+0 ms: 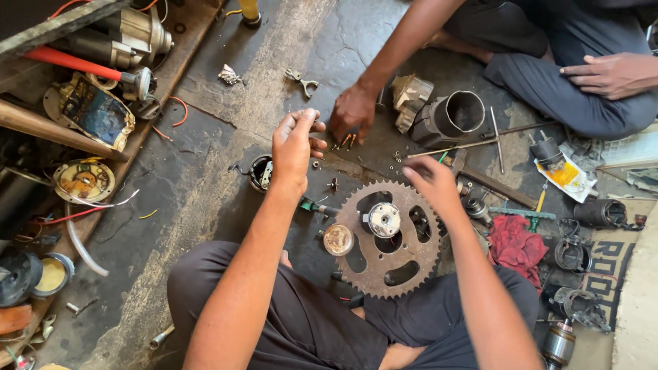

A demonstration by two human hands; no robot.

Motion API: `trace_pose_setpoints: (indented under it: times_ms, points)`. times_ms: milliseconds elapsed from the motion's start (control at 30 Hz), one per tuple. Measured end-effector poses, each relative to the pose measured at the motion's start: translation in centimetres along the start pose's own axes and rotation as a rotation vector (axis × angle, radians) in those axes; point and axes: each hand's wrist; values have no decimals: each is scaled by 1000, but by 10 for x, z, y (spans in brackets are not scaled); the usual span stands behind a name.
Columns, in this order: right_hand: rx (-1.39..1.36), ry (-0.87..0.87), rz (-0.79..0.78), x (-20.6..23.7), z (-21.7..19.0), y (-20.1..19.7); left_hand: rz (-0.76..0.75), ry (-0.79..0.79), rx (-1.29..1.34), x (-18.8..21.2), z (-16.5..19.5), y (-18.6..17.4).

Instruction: The person sits on the floor and uses a file to smooth the surface of a cylindrical metal component. They then place the component into a larger gear-like part and continue filing the interior surfaces.

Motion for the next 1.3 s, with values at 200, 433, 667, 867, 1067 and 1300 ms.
trace_pose_setpoints:
  times_ms: [200, 433, 667, 867, 1067, 1300]
  points:
    - [500, -344, -483, -80, -31, 33, 36, -19, 17, -2, 5, -12]
    - [601, -40, -345, -82, -29, 29, 40, -20, 40, -11, 8, -20]
    - [-588, 457, -34, -67, -30, 20, -4, 1, 48, -10, 13, -10]
    - [-851, 544, -34, -64, -67, 22, -3, 19, -45, 3, 27, -8]
    - [-952, 559, 134, -60, -83, 8, -83, 106, -132, 23, 33, -6]
    - [-1112, 434, 102, -37, -84, -16, -108, 137, -201, 35, 27, -9]
Point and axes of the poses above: each hand's wrist, its own x-axis away from the middle knuckle, its own y-axis out of the palm, z = x × y, and after that the axes turned 12 degrees about -x, right-handed
